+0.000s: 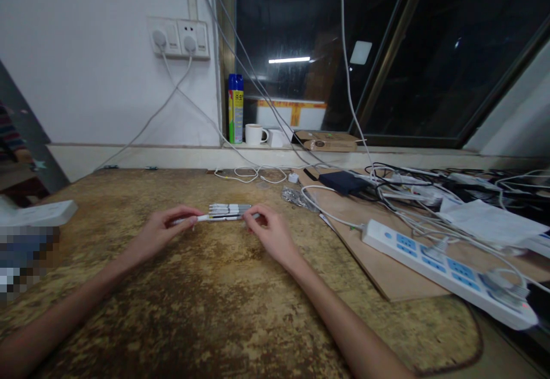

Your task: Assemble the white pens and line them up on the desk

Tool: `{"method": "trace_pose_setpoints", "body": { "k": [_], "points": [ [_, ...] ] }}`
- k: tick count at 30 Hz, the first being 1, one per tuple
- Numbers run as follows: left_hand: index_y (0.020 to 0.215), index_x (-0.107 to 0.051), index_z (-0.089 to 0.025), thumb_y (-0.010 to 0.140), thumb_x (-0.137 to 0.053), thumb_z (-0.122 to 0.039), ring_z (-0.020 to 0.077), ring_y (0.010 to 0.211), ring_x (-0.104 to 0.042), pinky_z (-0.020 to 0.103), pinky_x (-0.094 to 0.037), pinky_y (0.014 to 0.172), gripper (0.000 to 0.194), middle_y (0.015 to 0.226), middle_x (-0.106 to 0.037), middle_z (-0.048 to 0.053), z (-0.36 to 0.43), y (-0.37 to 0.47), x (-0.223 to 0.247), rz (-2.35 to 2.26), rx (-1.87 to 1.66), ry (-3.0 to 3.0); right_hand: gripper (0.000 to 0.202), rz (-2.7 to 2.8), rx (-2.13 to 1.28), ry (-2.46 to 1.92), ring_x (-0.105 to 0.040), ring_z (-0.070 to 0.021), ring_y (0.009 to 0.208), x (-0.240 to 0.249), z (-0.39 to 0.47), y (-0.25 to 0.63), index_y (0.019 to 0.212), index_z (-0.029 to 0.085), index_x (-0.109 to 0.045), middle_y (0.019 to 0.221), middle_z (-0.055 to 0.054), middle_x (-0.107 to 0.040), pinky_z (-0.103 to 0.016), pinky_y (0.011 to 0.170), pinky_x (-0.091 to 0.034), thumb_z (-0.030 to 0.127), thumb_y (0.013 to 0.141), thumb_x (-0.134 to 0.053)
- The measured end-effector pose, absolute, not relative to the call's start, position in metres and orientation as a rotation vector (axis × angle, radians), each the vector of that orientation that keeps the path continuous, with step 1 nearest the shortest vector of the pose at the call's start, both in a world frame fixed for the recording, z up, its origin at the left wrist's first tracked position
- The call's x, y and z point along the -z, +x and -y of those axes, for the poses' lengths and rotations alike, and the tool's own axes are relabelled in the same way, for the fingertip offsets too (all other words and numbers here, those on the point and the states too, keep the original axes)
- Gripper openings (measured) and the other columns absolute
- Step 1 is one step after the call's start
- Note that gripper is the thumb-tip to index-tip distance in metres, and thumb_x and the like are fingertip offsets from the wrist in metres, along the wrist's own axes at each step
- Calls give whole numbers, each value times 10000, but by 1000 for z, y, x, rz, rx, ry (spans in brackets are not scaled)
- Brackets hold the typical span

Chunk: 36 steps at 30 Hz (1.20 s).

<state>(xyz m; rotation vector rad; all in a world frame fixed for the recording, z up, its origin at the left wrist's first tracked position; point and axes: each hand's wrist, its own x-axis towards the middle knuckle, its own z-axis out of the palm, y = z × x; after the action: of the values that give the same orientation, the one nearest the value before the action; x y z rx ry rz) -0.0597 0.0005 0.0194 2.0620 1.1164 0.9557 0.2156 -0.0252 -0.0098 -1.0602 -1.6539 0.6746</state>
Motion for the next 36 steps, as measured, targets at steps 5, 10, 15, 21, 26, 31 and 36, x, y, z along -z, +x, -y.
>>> {"method": "trace_pose_setpoints", "body": {
  "k": [5,10,15,21,26,31,36],
  "points": [
    [1065,-753,-221,884,-631,-468,250,1039,-668,350,-489,968,329,1119,-745,56,6,-54,-16,-1107,-947,2087,217,1762,-644,-971,-628,-174,824,10,33,203,976,197,-694,942,-49,-664,-287,748,-490,384,932,-592],
    [1032,-763,-223,876,-643,-461,241,1002,-682,350,-485,985,309,1074,-759,47,11,-49,-15,-1098,-960,2084,230,1751,-689,-986,-623,-172,789,10,34,199,910,194,-691,870,-34,-663,-282,724,-473,389,944,-573],
    [1020,-769,-221,866,-644,-476,251,1004,-684,360,-493,975,323,1071,-761,56,11,-49,-17,-1110,-977,2074,283,1702,-795,-1013,-617,-173,751,12,30,201,900,192,-696,795,-20,-669,-286,711,-455,442,938,-568],
    [1032,-765,-221,864,-644,-495,253,993,-689,353,-506,933,343,1073,-761,58,10,-50,-18,-1155,-1010,2031,240,1443,-893,-990,-644,-175,736,13,22,209,984,179,-657,769,-23,-687,-313,773,-490,391,894,-587],
    [1023,-763,-222,865,-642,-502,247,971,-695,356,-512,918,344,1067,-762,59,8,-52,-17,-1145,-1039,2007,222,1356,-894,-955,-650,-169,786,5,23,213,1011,195,-639,810,-18,-703,-320,842,-489,330,834,-644],
    [1029,-763,-223,864,-641,-500,251,982,-694,365,-509,925,345,1068,-762,63,7,-51,-15,-1150,-1032,2005,232,1384,-962,-950,-666,-180,801,1,30,206,1007,203,-647,828,-24,-719,-334,851,-506,363,839,-654],
    [1023,-764,-237,863,-652,-487,244,1004,-689,351,-499,944,318,1074,-760,47,8,-50,-15,-1141,-1019,2018,231,1405,-974,-925,-670,-187,836,4,33,198,976,211,-669,889,-30,-725,-316,813,-515,378,820,-697]
  ]
}}
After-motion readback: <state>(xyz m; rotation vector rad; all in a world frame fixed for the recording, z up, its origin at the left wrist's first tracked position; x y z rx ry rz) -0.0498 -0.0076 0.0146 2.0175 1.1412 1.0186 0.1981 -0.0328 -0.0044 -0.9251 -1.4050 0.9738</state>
